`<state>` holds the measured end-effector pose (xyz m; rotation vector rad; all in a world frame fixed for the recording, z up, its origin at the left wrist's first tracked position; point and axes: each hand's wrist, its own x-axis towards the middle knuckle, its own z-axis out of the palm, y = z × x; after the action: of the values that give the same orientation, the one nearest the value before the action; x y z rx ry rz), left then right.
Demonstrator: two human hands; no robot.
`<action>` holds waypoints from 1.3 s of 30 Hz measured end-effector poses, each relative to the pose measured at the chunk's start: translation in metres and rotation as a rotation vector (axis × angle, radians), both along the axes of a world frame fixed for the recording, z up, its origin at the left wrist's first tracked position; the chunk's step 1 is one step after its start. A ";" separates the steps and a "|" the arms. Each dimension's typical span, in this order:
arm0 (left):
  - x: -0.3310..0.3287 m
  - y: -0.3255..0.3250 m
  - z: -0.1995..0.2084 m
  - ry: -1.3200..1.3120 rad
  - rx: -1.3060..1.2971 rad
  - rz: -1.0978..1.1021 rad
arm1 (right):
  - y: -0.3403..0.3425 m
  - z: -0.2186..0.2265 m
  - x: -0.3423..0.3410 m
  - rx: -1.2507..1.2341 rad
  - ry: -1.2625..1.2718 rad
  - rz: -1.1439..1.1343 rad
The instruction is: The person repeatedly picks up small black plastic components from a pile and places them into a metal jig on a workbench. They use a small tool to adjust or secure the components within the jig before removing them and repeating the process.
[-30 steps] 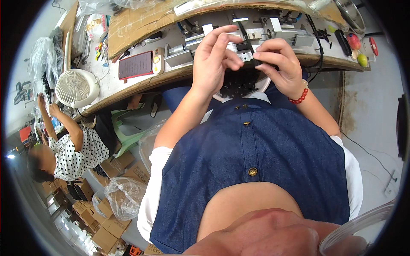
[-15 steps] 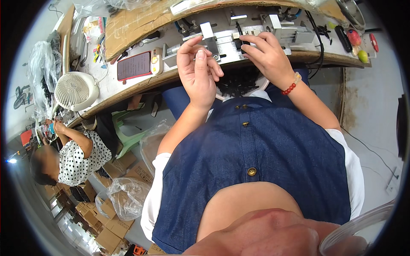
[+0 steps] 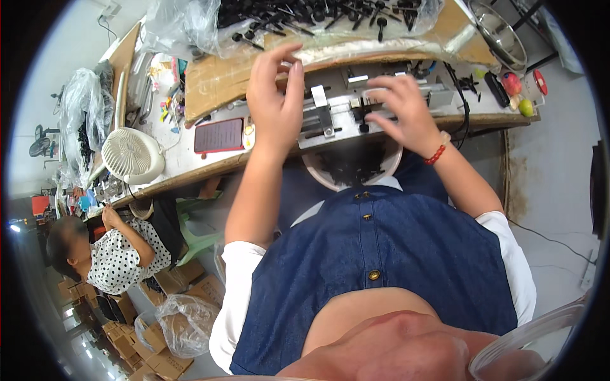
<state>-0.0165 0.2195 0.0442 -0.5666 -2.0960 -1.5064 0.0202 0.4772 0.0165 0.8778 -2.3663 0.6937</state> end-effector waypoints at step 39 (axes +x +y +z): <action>-0.115 0.006 0.037 -0.432 0.469 -0.307 | -0.007 -0.007 0.033 -0.016 -0.237 0.042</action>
<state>-0.1319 0.2258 0.0812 -0.4208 -1.8921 -2.3864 0.0527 0.4707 0.0092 0.8830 -2.5514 0.8754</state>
